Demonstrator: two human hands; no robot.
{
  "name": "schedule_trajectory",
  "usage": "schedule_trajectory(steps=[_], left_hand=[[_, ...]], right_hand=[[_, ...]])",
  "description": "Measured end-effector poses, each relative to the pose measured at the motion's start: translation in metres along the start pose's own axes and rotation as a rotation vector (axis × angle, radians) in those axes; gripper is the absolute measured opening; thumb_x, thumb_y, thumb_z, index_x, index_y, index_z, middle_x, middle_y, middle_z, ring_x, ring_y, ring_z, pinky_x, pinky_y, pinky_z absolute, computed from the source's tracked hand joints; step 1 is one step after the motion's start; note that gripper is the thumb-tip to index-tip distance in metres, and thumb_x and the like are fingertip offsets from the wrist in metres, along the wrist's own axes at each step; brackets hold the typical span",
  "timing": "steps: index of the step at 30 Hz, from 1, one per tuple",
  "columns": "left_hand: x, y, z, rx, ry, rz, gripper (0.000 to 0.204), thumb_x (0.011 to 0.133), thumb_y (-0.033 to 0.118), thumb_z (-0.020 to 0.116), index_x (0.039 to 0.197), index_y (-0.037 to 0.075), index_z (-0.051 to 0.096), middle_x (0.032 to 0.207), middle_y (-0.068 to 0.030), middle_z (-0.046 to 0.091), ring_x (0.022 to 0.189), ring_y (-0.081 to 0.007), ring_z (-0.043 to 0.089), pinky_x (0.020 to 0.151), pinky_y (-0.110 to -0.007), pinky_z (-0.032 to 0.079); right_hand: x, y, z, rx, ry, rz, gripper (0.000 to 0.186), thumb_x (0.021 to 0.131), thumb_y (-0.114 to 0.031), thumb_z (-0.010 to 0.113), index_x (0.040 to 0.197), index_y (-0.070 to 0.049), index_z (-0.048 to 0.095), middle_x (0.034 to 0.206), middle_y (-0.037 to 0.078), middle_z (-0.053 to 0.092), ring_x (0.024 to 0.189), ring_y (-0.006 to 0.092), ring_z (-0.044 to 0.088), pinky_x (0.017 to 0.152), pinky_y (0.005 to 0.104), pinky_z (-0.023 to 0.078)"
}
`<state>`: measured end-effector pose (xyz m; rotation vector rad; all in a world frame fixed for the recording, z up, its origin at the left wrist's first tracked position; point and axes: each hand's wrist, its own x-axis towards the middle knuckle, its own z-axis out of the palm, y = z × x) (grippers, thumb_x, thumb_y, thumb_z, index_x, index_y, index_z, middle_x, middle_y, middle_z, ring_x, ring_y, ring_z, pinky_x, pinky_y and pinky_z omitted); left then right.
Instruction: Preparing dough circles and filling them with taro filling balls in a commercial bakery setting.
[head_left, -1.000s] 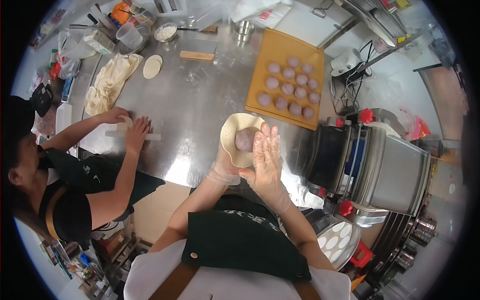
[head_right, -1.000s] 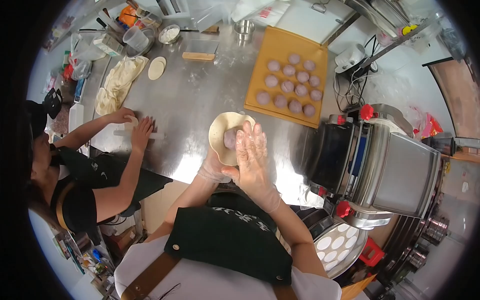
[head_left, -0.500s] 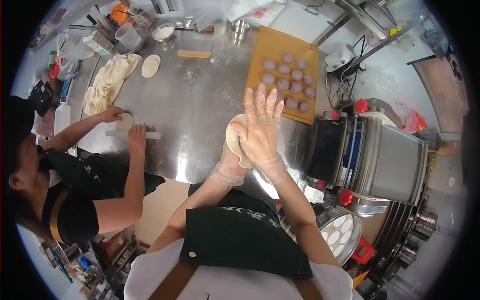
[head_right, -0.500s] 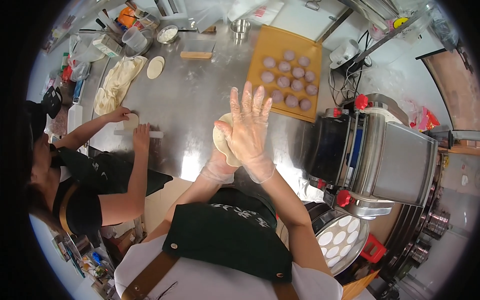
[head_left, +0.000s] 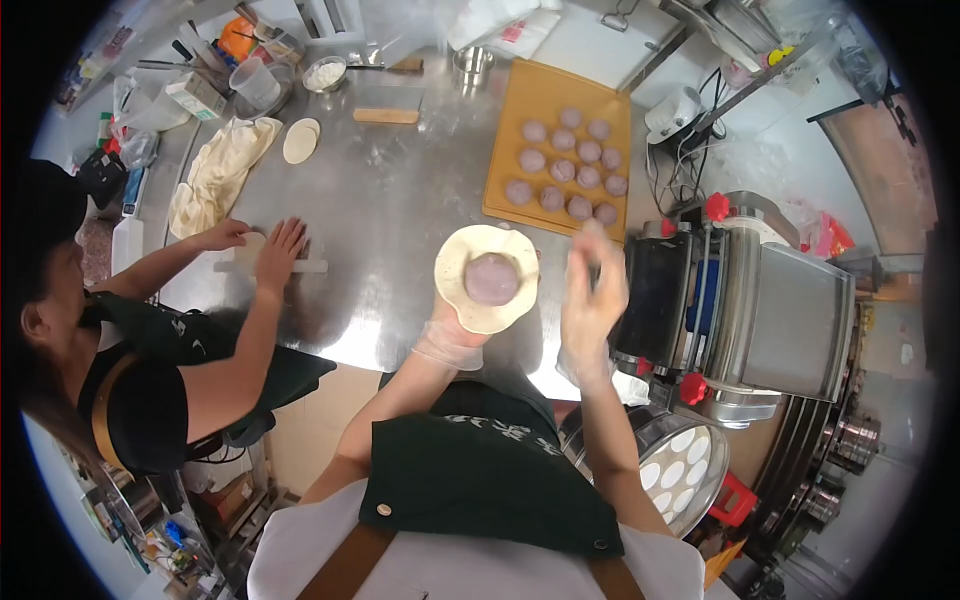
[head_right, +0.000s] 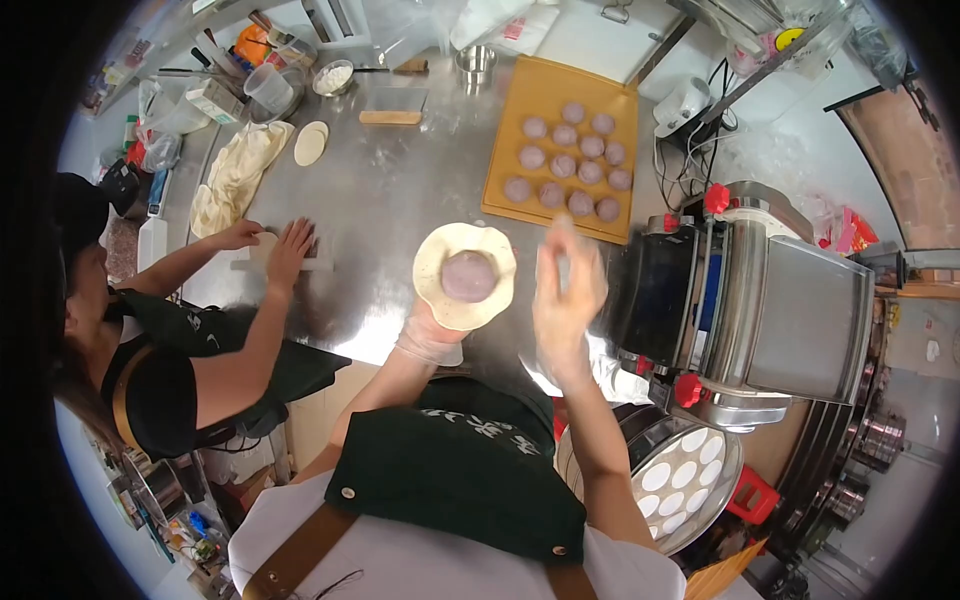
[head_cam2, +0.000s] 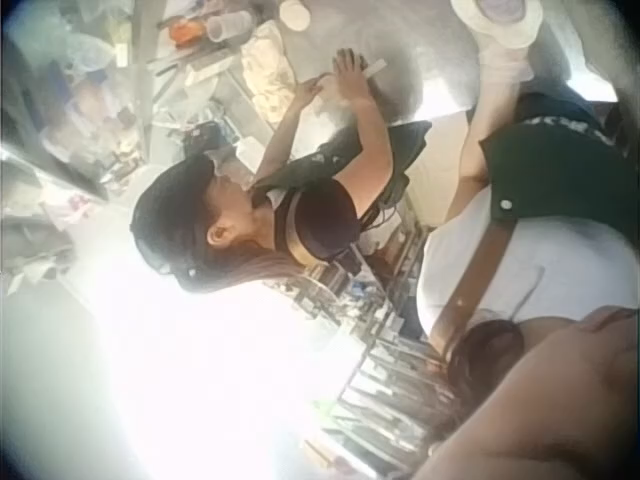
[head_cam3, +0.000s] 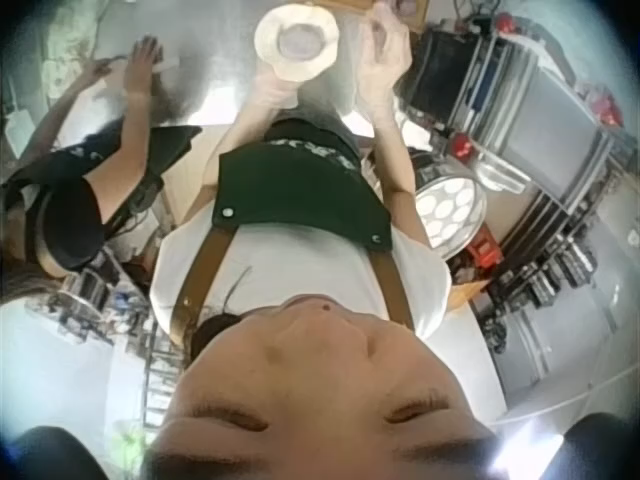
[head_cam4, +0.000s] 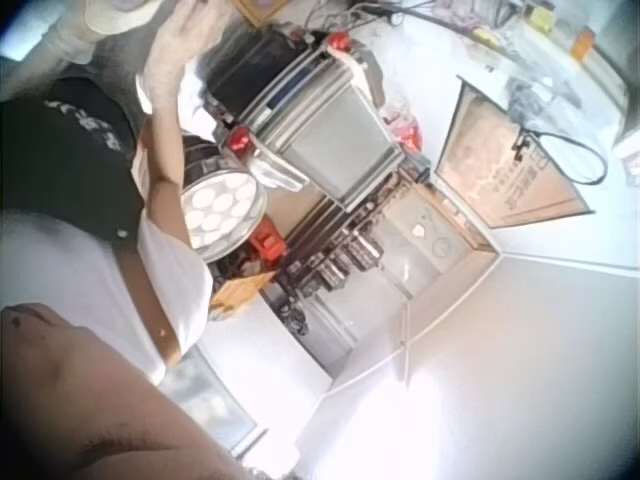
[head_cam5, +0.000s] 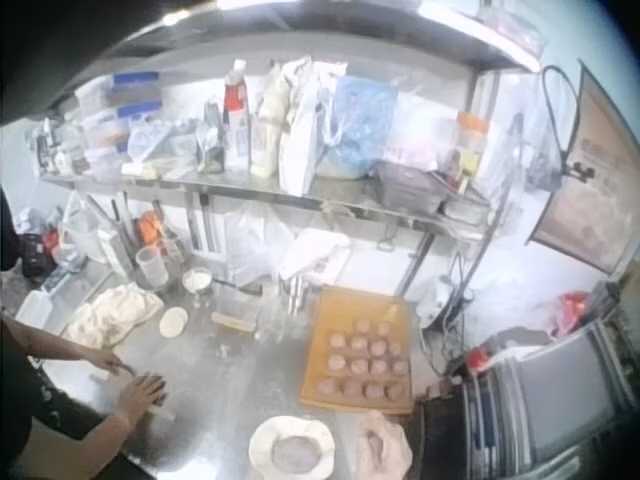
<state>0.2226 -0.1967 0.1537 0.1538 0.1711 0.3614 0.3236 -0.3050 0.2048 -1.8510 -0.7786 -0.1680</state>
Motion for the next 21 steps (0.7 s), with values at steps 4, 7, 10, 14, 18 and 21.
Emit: schedule_trajectory(steps=[4,7,10,14,18,21], left_hand=[[-0.008,0.009,0.025,-0.193,0.06,-0.03,0.044,0.092,0.034,0.054,0.127,0.008,0.05,0.127,-0.016,0.054,0.116,-0.0359,0.053,0.097,-0.05,0.047],[-0.01,0.007,0.033,-0.164,-0.033,-0.047,0.044,0.093,0.033,0.054,0.129,0.009,0.049,0.127,-0.0173,0.054,0.116,-0.0364,0.053,0.098,-0.051,0.046],[-0.01,0.002,0.038,-0.155,-0.033,-0.055,0.044,0.093,0.032,0.054,0.129,0.008,0.048,0.127,-0.0175,0.054,0.116,-0.0365,0.053,0.097,-0.051,0.047],[-0.013,-0.005,0.04,-0.14,0.074,-0.009,0.044,0.092,0.031,0.055,0.129,0.008,0.047,0.127,-0.017,0.053,0.116,-0.0357,0.054,0.096,-0.049,0.048],[-0.014,-0.007,0.039,-0.052,0.041,0.044,0.043,0.092,0.031,0.055,0.128,0.009,0.048,0.127,-0.0165,0.054,0.116,-0.0342,0.053,0.095,-0.047,0.049],[-0.016,-0.008,0.037,-0.02,0.09,0.058,0.044,0.091,0.031,0.056,0.128,0.009,0.048,0.127,-0.0161,0.054,0.117,-0.0328,0.053,0.095,-0.045,0.049]], right_hand=[[-0.071,0.01,-0.008,0.04,-0.117,0.013,0.03,0.077,0.007,0.065,0.106,-0.001,0.059,0.098,0.015,0.064,0.082,0.0256,0.064,0.071,0.034,0.051],[-0.086,0.012,0.009,0.115,-0.07,-0.08,0.031,0.076,0.008,0.065,0.105,-0.001,0.06,0.098,0.016,0.063,0.081,0.0278,0.064,0.067,0.0349,0.051],[-0.078,0.005,0.009,0.124,0.013,-0.184,0.033,0.074,0.009,0.066,0.103,-0.002,0.061,0.096,0.017,0.063,0.078,0.0304,0.064,0.064,0.0359,0.051],[-0.076,-0.003,0.004,0.072,0.022,-0.089,0.028,0.072,0.01,0.068,0.097,-0.003,0.063,0.096,0.017,0.065,0.085,0.0286,0.064,0.071,0.0337,0.051],[-0.071,-0.001,0.004,0.073,0.042,-0.195,0.022,0.075,0.005,0.067,0.095,-0.003,0.062,0.092,0.016,0.064,0.075,0.0281,0.064,0.061,0.0339,0.051],[-0.068,-0.01,0.004,0.092,0.039,-0.148,0.02,0.075,0.005,0.068,0.092,-0.003,0.061,0.093,0.016,0.064,0.076,0.0288,0.065,0.062,0.0333,0.052]])
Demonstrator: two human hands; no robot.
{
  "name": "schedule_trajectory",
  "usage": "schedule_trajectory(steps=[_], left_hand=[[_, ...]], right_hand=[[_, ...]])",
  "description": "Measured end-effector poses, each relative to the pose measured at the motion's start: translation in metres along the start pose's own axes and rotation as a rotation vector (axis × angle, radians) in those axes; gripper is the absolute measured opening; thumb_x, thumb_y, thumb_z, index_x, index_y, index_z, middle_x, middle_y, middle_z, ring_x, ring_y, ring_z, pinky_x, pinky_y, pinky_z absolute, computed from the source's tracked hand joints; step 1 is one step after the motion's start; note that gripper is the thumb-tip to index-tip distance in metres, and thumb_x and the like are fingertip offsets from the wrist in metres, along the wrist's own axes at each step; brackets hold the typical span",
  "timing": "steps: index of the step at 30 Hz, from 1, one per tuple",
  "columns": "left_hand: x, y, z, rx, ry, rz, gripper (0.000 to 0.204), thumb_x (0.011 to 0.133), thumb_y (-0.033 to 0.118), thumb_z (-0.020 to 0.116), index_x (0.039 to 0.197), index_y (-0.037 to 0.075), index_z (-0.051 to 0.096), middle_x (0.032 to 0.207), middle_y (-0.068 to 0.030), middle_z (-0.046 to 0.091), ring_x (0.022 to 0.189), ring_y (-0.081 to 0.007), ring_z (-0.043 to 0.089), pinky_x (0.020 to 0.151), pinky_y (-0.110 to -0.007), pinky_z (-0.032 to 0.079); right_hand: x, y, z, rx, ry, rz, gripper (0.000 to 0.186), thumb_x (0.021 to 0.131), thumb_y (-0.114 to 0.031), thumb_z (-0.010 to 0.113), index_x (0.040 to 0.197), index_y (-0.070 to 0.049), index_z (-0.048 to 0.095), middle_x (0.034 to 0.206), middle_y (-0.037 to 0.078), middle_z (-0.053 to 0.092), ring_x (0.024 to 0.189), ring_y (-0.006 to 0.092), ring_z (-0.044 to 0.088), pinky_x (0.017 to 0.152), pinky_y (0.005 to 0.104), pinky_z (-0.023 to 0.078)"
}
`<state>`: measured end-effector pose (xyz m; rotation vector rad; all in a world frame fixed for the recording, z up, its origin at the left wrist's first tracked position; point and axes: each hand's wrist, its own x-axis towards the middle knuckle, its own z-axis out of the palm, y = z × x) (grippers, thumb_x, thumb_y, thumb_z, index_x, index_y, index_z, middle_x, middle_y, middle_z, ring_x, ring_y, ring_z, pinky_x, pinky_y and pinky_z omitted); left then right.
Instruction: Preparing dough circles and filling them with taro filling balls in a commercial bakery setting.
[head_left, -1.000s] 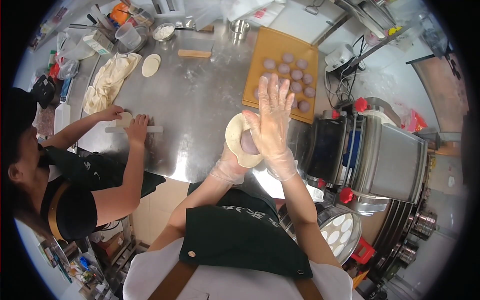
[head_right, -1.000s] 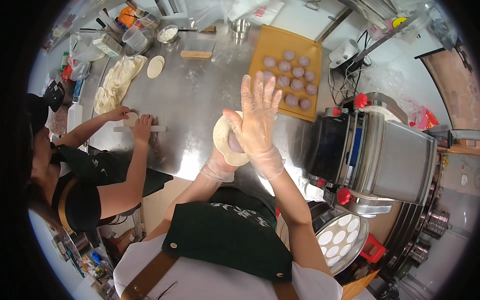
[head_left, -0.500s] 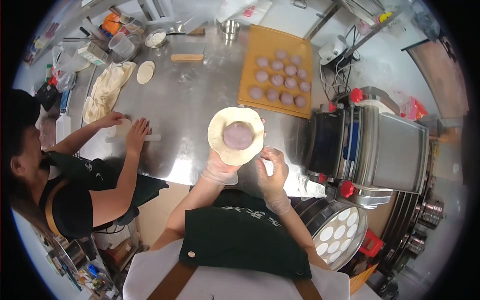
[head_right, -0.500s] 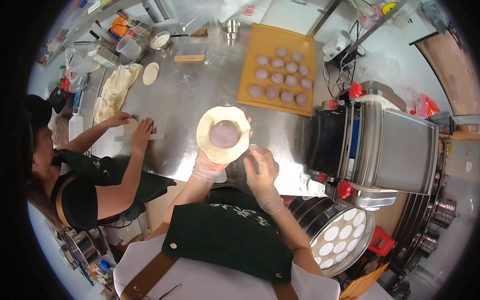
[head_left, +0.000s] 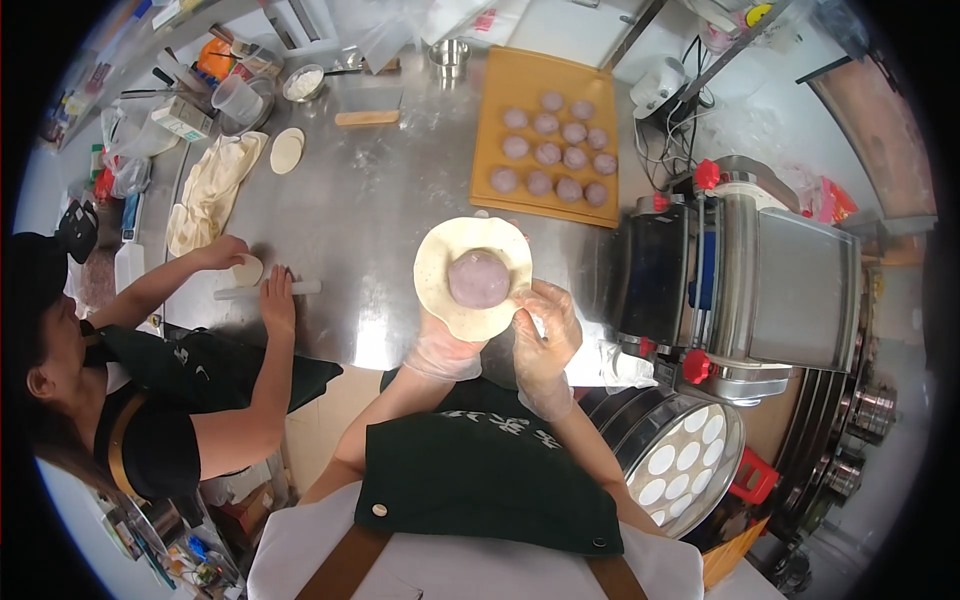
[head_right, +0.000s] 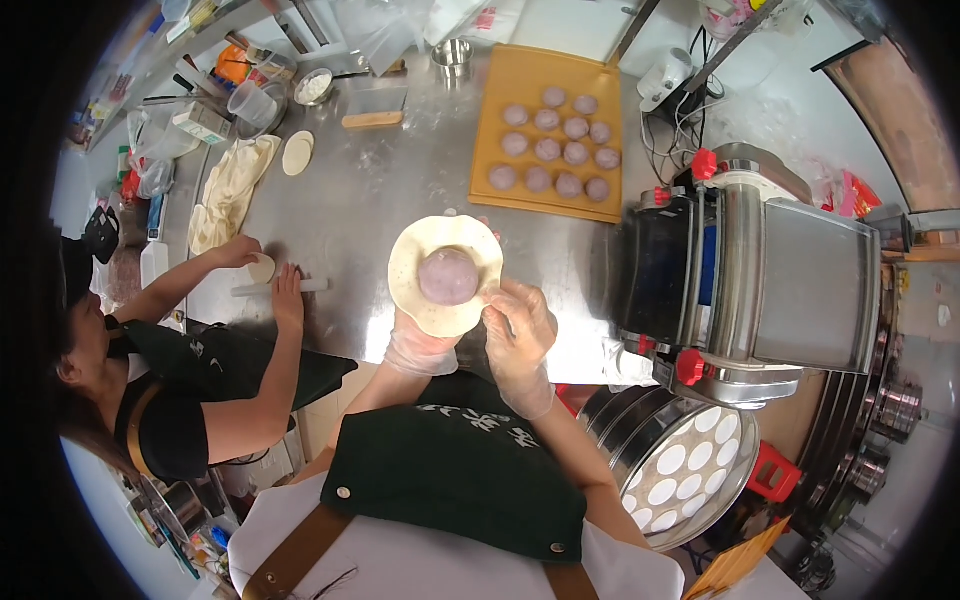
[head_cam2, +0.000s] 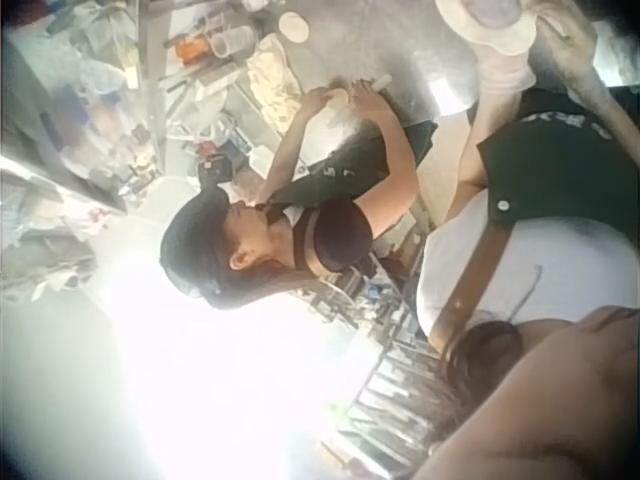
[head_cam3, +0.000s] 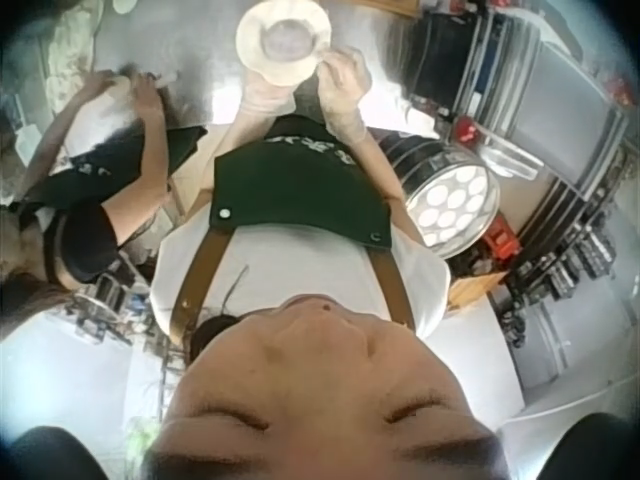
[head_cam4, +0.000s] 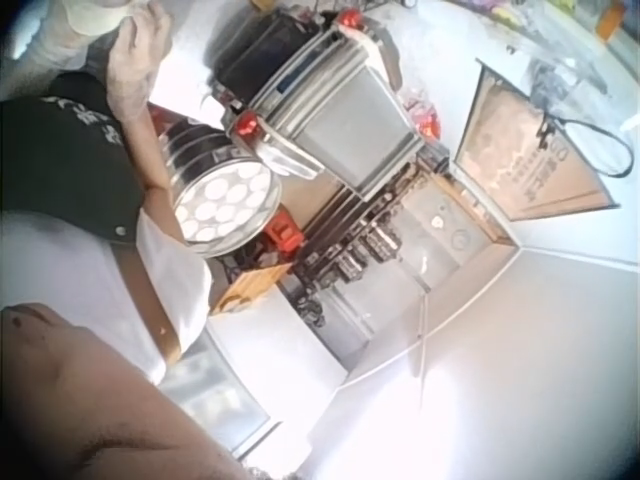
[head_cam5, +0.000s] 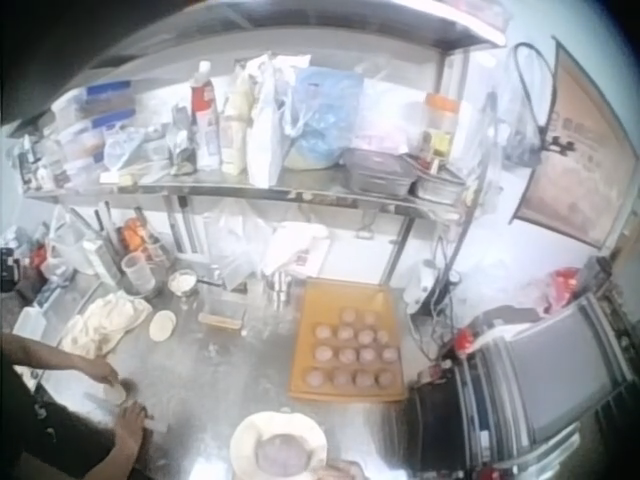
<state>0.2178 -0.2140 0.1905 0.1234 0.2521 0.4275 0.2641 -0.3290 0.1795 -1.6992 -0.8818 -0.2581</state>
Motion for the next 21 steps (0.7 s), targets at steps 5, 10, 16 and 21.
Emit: schedule_trajectory(steps=[5,10,16,21], left_hand=[[0.001,-0.002,-0.01,-0.018,-0.015,0.064,0.046,0.091,0.033,0.056,0.128,0.006,0.048,0.129,-0.0165,0.052,0.118,-0.0326,0.052,0.096,-0.044,0.048],[-0.006,-0.003,-0.002,0.064,-0.038,0.13,0.046,0.092,0.033,0.056,0.127,0.005,0.048,0.133,-0.016,0.048,0.121,-0.0311,0.049,0.098,-0.043,0.047],[-0.012,-0.003,0.006,0.172,0.01,0.157,0.047,0.092,0.035,0.056,0.128,0.007,0.048,0.133,-0.0156,0.049,0.12,-0.0304,0.051,0.098,-0.042,0.047],[-0.015,0.001,0.014,0.191,0.028,0.104,0.047,0.092,0.035,0.055,0.129,0.007,0.047,0.132,-0.0155,0.05,0.118,-0.0308,0.053,0.096,-0.042,0.048]], right_hand=[[0.004,-0.011,0.002,0.015,0.015,0.054,0.024,0.071,0.008,0.07,0.091,-0.003,0.06,0.09,0.015,0.066,0.079,0.0287,0.067,0.065,0.0336,0.053],[0.006,-0.023,-0.003,0.141,-0.017,0.227,0.027,0.07,0.015,0.067,0.089,-0.002,0.059,0.095,0.013,0.066,0.085,0.0237,0.065,0.072,0.031,0.052],[0.031,-0.03,-0.018,0.017,-0.205,0.128,0.032,0.071,0.013,0.069,0.099,0.0,0.06,0.097,0.013,0.065,0.079,0.0209,0.063,0.068,0.0282,0.052],[0.028,-0.027,-0.023,0.016,-0.243,0.202,0.027,0.078,-0.001,0.07,0.103,-0.009,0.064,0.092,0.01,0.065,0.075,0.0238,0.065,0.063,0.0305,0.053]])
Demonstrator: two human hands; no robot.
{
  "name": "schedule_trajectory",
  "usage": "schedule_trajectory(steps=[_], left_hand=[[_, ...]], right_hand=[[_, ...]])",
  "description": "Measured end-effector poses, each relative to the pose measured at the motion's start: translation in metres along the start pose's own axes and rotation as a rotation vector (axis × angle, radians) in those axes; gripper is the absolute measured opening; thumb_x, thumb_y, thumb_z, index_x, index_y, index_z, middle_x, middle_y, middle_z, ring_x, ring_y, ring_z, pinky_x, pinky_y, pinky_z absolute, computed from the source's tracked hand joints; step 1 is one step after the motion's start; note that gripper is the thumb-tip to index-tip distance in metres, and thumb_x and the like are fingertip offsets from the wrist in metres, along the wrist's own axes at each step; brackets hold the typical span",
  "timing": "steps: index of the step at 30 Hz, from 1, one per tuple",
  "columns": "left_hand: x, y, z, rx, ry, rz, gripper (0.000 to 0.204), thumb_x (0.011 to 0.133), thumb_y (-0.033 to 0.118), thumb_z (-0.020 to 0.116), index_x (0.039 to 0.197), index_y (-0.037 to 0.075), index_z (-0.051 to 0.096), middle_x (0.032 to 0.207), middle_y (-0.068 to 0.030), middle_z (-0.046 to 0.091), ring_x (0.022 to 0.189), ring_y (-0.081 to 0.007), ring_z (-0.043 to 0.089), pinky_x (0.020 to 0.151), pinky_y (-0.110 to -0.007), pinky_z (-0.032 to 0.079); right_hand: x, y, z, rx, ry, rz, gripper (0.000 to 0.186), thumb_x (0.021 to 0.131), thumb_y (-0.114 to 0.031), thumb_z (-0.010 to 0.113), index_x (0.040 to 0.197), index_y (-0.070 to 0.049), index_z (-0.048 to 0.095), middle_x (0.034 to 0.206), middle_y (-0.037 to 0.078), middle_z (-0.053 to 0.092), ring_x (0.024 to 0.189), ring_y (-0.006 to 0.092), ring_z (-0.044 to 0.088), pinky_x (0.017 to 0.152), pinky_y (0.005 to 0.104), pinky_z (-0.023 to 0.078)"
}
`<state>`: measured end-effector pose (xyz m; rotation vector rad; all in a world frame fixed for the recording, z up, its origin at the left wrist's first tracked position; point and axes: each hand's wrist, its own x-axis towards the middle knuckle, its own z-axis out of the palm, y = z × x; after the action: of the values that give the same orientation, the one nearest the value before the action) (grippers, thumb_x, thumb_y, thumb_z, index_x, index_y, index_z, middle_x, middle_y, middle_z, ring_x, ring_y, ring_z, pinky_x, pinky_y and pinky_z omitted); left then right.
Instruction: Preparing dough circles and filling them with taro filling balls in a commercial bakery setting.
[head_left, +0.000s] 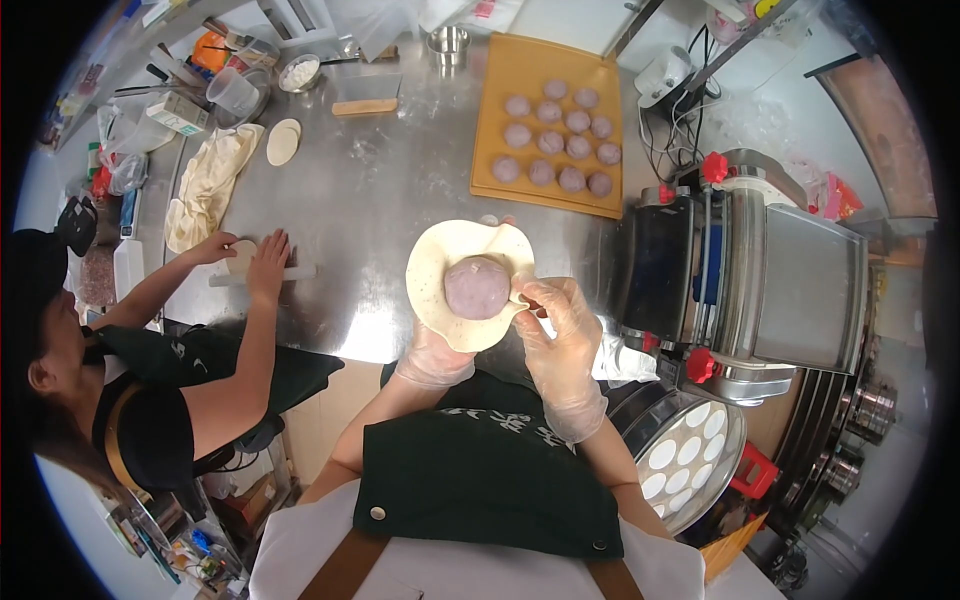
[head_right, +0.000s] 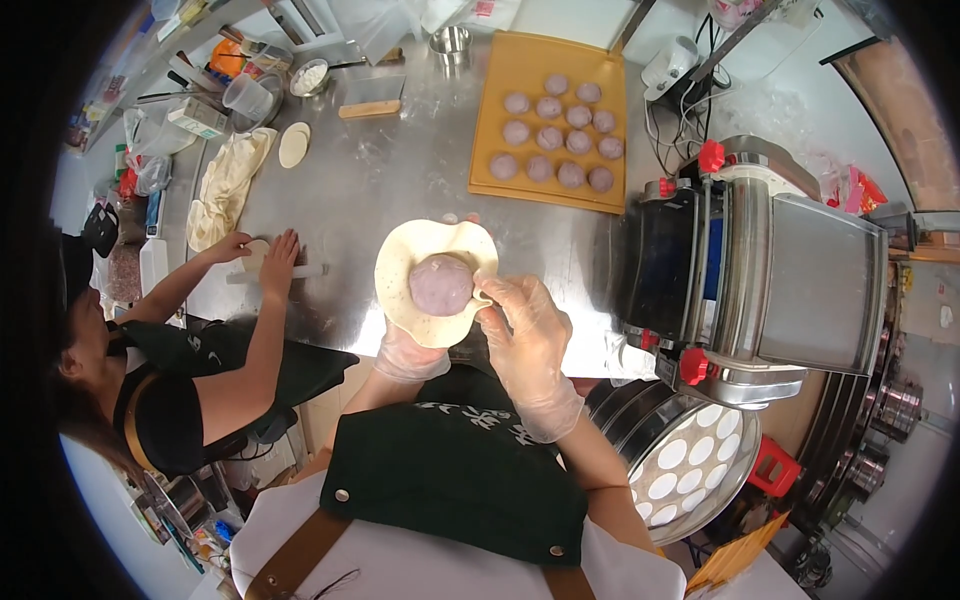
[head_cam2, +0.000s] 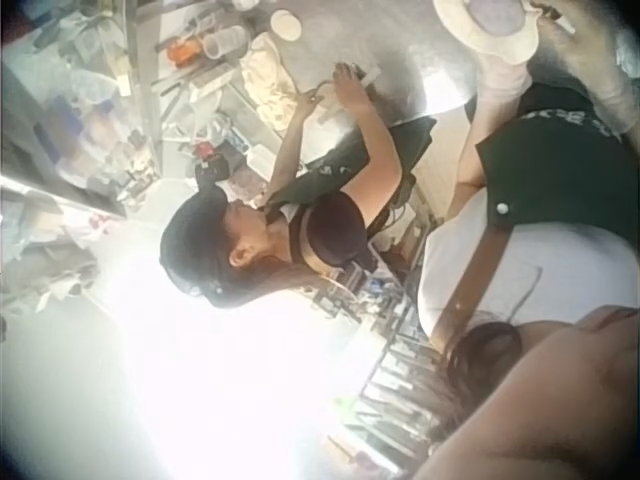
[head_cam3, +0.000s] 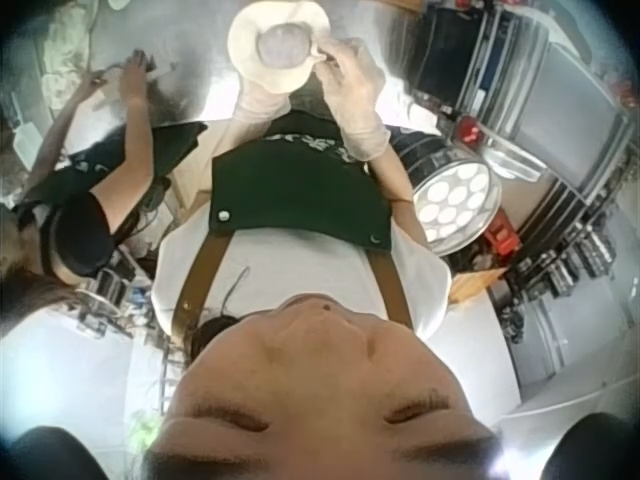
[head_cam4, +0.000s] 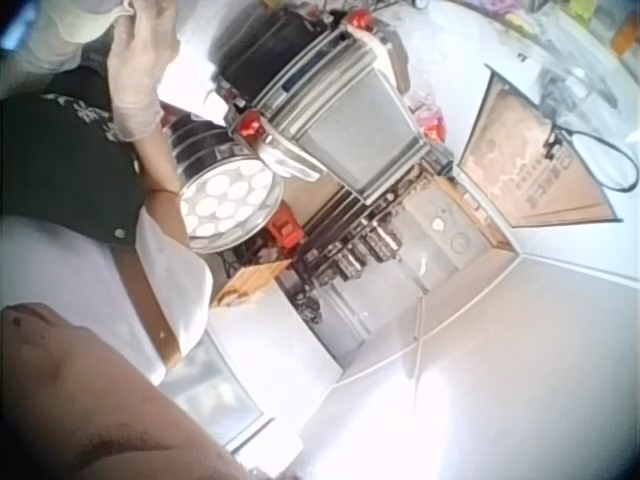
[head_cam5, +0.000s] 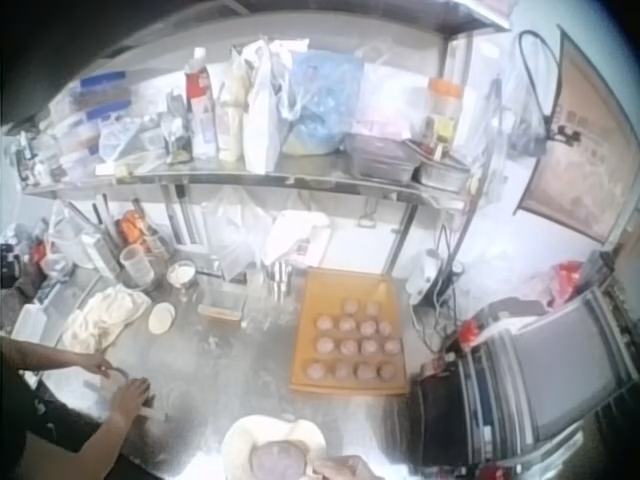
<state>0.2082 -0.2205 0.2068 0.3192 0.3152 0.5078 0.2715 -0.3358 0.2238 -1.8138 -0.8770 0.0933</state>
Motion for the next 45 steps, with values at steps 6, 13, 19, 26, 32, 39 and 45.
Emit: schedule_trajectory(steps=[6,13,19,26,32,39,45], left_hand=[[-0.003,0.022,-0.023,-0.008,-0.058,-0.285,0.083,0.084,0.068,0.049,0.136,0.003,0.04,0.137,-0.0161,0.046,0.124,-0.0308,0.048,0.101,-0.044,0.045],[-0.013,0.035,0.0,0.397,-0.08,-0.384,0.067,0.082,0.034,0.074,0.135,0.006,0.042,0.126,-0.0065,0.054,0.116,-0.0174,0.053,0.098,-0.035,0.044],[-0.017,0.034,0.013,0.365,0.073,-0.359,0.052,0.081,0.008,0.072,0.128,0.005,0.05,0.116,-0.005,0.059,0.107,-0.0158,0.057,0.093,-0.032,0.047],[-0.017,0.039,0.018,0.452,0.055,-0.323,0.052,0.08,0.006,0.073,0.127,0.005,0.051,0.115,-0.0054,0.061,0.106,-0.0154,0.058,0.092,-0.031,0.048],[-0.015,0.04,0.016,0.497,0.034,-0.331,0.051,0.08,0.006,0.074,0.125,0.005,0.052,0.114,-0.0048,0.061,0.104,-0.0144,0.058,0.09,-0.03,0.049],[-0.012,0.04,0.017,0.52,0.013,-0.386,0.05,0.079,0.007,0.074,0.124,0.005,0.053,0.113,-0.0042,0.062,0.104,-0.0139,0.058,0.089,-0.03,0.048],[-0.011,0.039,0.013,0.561,0.023,-0.38,0.05,0.08,0.009,0.075,0.124,0.005,0.054,0.114,-0.0037,0.062,0.104,-0.0134,0.058,0.09,-0.03,0.048]], right_hand=[[0.002,-0.004,-0.007,0.016,0.025,0.045,0.026,0.071,0.004,0.073,0.093,-0.006,0.062,0.092,0.009,0.065,0.075,0.0232,0.066,0.063,0.0306,0.054],[-0.001,-0.008,-0.006,0.013,0.01,0.055,0.027,0.069,0.006,0.073,0.09,-0.005,0.061,0.092,0.01,0.066,0.074,0.0237,0.067,0.063,0.0306,0.053],[-0.005,-0.009,-0.006,-0.036,0.051,-0.006,0.028,0.07,0.007,0.071,0.092,-0.005,0.059,0.087,0.011,0.066,0.073,0.0271,0.066,0.063,0.0333,0.053],[0.005,-0.014,-0.015,-0.08,-0.057,-0.03,0.036,0.07,0.004,0.072,0.102,-0.006,0.061,0.09,0.01,0.064,0.075,0.0276,0.065,0.062,0.0341,0.053],[0.003,-0.01,-0.013,-0.076,-0.03,-0.094,0.035,0.069,0.005,0.072,0.1,-0.007,0.061,0.09,0.01,0.065,0.073,0.0271,0.066,0.06,0.0328,0.052],[-0.001,-0.008,-0.012,-0.021,-0.002,-0.1,0.036,0.069,0.007,0.071,0.1,-0.007,0.061,0.09,0.011,0.065,0.072,0.0264,0.066,0.062,0.0328,0.053],[0.004,-0.014,-0.016,-0.162,-0.065,-0.052,0.043,0.068,0.005,0.072,0.108,-0.009,0.062,0.095,0.011,0.063,0.074,0.027,0.066,0.062,0.0329,0.053]])
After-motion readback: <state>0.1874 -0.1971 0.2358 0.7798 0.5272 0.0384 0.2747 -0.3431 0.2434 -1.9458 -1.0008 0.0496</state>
